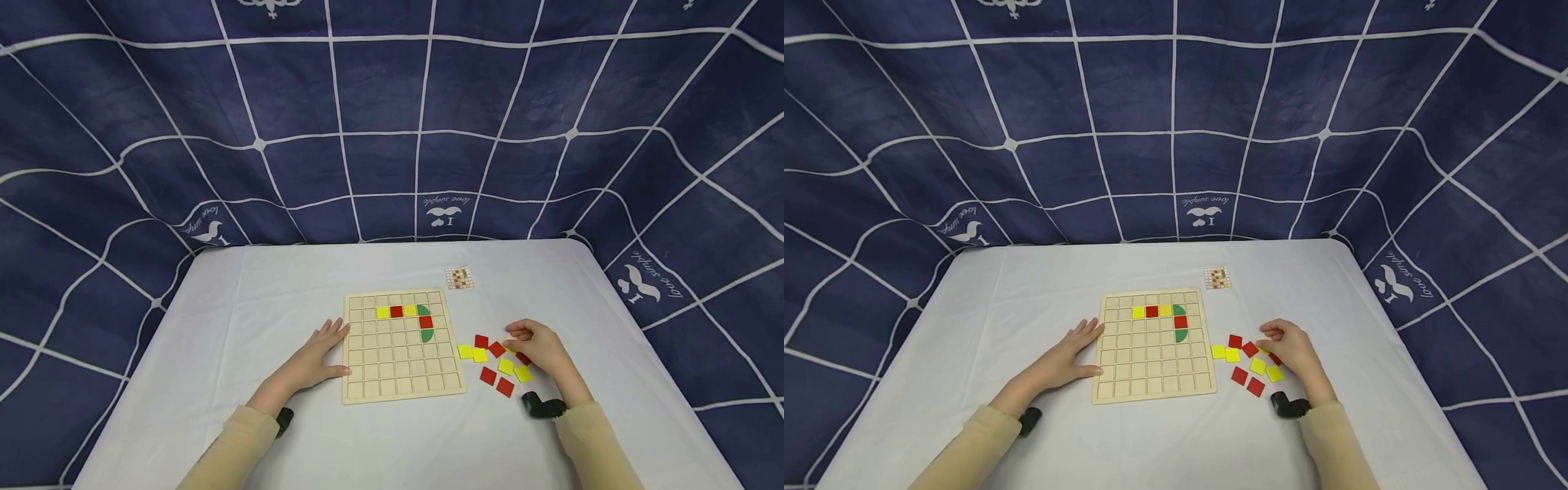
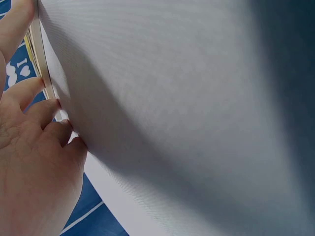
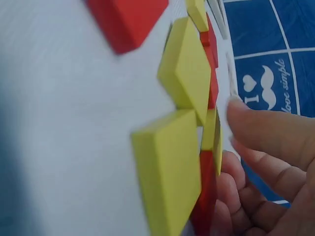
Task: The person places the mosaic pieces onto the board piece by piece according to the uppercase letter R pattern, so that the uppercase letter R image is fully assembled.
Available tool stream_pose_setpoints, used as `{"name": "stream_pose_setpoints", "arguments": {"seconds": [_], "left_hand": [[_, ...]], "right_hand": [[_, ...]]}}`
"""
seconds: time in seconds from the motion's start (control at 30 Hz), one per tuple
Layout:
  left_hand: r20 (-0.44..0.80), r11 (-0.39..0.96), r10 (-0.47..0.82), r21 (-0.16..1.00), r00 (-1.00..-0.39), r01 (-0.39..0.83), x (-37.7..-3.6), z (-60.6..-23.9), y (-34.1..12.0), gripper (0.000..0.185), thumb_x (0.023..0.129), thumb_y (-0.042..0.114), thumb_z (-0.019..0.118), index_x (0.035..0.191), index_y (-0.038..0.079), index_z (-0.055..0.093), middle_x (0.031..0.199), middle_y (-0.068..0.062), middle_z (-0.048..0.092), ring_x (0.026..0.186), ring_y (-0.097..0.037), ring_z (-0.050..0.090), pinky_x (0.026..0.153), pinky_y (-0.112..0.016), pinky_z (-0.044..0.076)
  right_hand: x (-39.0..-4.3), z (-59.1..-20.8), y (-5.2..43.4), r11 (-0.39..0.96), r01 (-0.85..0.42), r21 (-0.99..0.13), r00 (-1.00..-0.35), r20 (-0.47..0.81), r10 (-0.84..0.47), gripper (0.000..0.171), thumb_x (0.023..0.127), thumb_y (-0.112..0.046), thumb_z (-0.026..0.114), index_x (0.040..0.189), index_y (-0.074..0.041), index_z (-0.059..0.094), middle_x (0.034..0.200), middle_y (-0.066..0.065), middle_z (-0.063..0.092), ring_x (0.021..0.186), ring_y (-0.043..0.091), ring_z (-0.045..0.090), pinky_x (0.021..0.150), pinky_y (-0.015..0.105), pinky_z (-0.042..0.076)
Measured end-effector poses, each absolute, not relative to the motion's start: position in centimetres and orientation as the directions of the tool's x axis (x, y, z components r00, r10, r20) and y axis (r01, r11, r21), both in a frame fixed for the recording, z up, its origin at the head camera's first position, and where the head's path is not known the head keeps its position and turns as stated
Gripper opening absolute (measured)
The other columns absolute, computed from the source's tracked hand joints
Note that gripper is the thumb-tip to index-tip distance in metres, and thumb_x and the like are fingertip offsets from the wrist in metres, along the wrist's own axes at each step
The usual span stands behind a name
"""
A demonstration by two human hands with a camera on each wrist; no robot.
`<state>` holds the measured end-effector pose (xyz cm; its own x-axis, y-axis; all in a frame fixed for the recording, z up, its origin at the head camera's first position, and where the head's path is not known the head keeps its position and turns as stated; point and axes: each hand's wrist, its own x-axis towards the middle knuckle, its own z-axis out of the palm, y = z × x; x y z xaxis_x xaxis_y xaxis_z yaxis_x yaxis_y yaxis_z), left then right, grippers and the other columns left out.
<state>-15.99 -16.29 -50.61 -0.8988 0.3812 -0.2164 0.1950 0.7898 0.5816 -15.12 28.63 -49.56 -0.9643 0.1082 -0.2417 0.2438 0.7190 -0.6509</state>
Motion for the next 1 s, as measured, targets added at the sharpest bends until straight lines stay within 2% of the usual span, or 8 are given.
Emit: {"name": "stream_pose_setpoints", "arguments": {"seconds": [0.23, 0.5, 0.63, 0.87, 1.0], "left_hand": [[-0.219, 0.788, 0.388, 0.582, -0.895, 0.199, -15.9, -50.4, -16.4, 0.093, 0.079, 0.039, 0.080, 0.154, 0.009, 0.033, 0.164, -0.013, 0.018, 0.153, -0.035, 0.008, 0.123, -0.055, 0.013], [-0.222, 0.789, 0.388, 0.582, -0.895, 0.198, -16.0, -50.4, -16.3, 0.093, 0.079, 0.039, 0.080, 0.154, 0.009, 0.033, 0.164, -0.013, 0.018, 0.153, -0.034, 0.007, 0.124, -0.054, 0.012], [-0.218, 0.784, 0.393, 0.588, -0.893, 0.201, -15.9, -50.5, -16.4, 0.093, 0.079, 0.038, 0.079, 0.154, 0.008, 0.033, 0.164, -0.013, 0.017, 0.153, -0.034, 0.007, 0.124, -0.054, 0.012], [-0.212, 0.779, 0.395, 0.593, -0.894, 0.203, -15.9, -50.5, -16.4, 0.092, 0.079, 0.037, 0.079, 0.153, 0.008, 0.034, 0.164, -0.013, 0.019, 0.153, -0.035, 0.007, 0.124, -0.055, 0.013], [-0.219, 0.785, 0.390, 0.587, -0.894, 0.198, -15.9, -50.5, -16.4, 0.093, 0.079, 0.038, 0.079, 0.154, 0.009, 0.033, 0.164, -0.012, 0.018, 0.154, -0.034, 0.007, 0.124, -0.054, 0.013]], "right_hand": [[-14.4, -49.7, 29.1, 0.748, 0.247, -0.616, -0.958, -0.269, 0.095, 0.036, 0.084, -0.020, 0.078, 0.111, 0.000, 0.066, 0.091, 0.009, 0.059, 0.080, 0.021, 0.051, 0.066, 0.026, 0.045], [-14.3, -49.5, 29.0, 0.749, 0.267, -0.606, -0.950, -0.296, 0.098, 0.033, 0.083, -0.019, 0.079, 0.109, -0.002, 0.066, 0.081, 0.006, 0.054, 0.070, 0.019, 0.050, 0.060, 0.026, 0.043], [-14.4, -49.3, 29.2, 0.750, 0.258, -0.609, -0.951, -0.299, 0.084, 0.032, 0.083, -0.022, 0.079, 0.107, -0.004, 0.067, 0.081, 0.006, 0.055, 0.071, 0.020, 0.049, 0.061, 0.027, 0.042], [-14.8, -48.8, 28.5, 0.738, 0.227, -0.635, -0.963, -0.258, 0.074, 0.029, 0.084, -0.023, 0.078, 0.106, -0.006, 0.068, 0.079, 0.005, 0.057, 0.071, 0.019, 0.050, 0.061, 0.026, 0.042], [-15.4, -48.4, 26.8, 0.681, 0.224, -0.697, -0.971, -0.218, 0.097, 0.031, 0.085, -0.022, 0.077, 0.108, -0.004, 0.066, 0.082, 0.007, 0.061, 0.071, 0.019, 0.052, 0.057, 0.023, 0.043]]}}
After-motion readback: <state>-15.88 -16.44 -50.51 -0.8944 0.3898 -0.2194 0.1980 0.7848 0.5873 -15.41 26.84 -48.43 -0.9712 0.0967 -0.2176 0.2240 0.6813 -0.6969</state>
